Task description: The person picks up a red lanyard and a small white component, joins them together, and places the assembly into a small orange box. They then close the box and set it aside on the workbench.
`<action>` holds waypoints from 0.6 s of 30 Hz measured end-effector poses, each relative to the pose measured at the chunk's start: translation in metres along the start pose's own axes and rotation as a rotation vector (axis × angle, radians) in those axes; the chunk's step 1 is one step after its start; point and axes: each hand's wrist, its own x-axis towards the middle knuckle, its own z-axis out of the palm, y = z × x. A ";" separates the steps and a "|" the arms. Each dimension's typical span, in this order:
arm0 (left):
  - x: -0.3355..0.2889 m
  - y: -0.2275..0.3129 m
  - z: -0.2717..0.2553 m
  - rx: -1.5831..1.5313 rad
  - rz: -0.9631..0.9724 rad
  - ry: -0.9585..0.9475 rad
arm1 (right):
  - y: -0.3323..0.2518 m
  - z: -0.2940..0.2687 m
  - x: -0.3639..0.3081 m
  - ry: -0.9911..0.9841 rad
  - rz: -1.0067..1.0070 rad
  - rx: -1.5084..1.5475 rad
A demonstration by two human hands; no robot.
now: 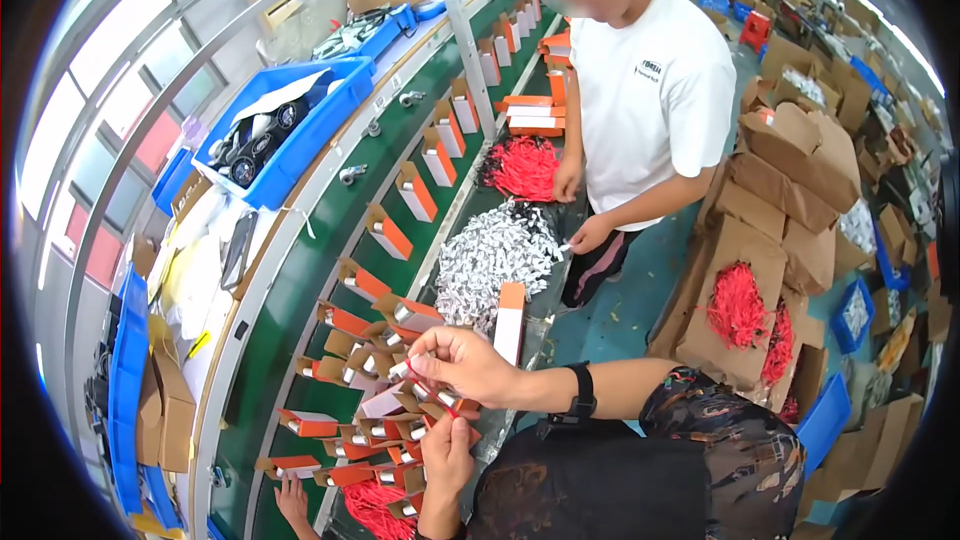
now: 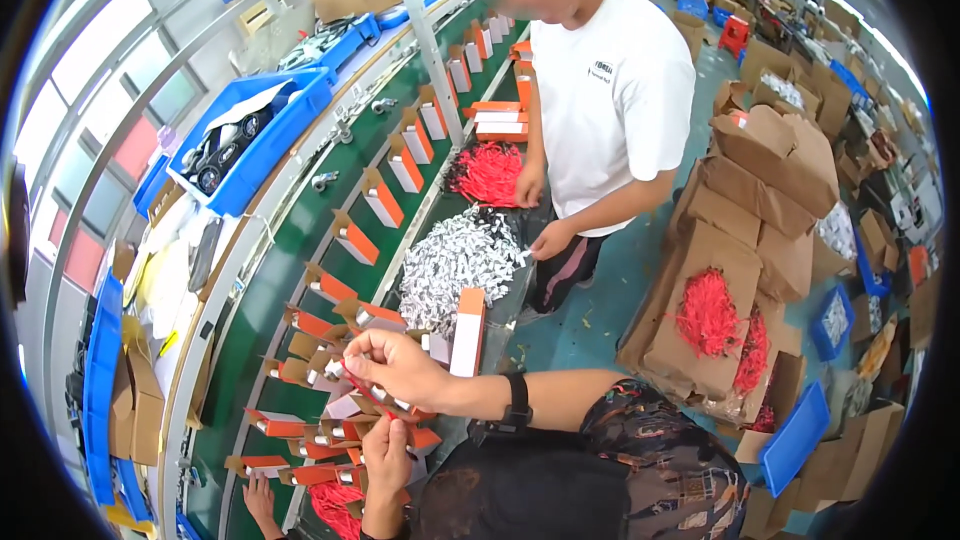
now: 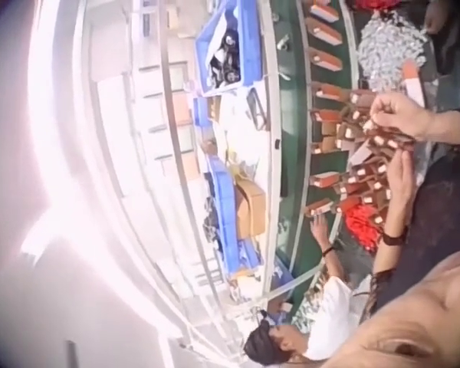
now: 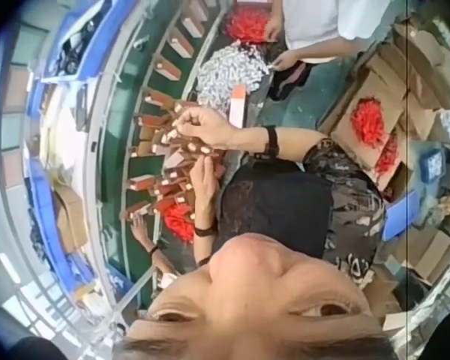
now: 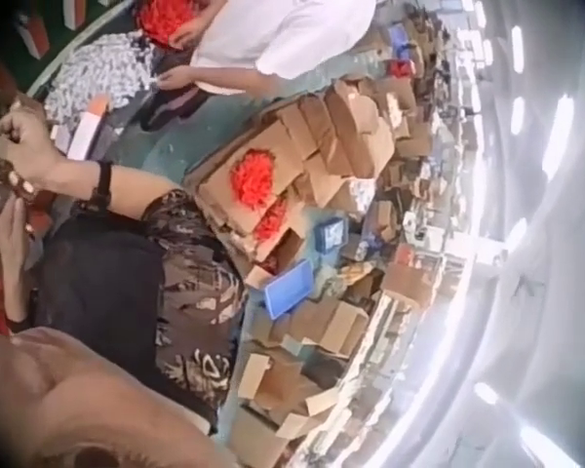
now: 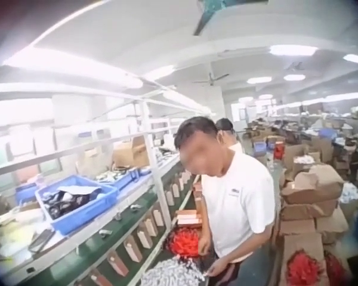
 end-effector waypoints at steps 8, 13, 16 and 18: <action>-0.012 0.000 -0.010 -0.046 -0.145 -0.283 | 0.017 -0.008 -0.012 0.002 -0.461 -0.657; -0.007 0.009 0.001 -0.021 -0.154 -0.293 | 0.027 -0.005 -0.016 -0.054 0.059 -0.028; -0.010 -0.006 0.000 -0.047 -0.269 -0.325 | 0.035 -0.012 -0.019 -0.128 0.191 0.136; -0.009 -0.006 0.004 -0.087 -0.352 -0.364 | 0.035 -0.018 -0.020 -0.193 0.243 0.040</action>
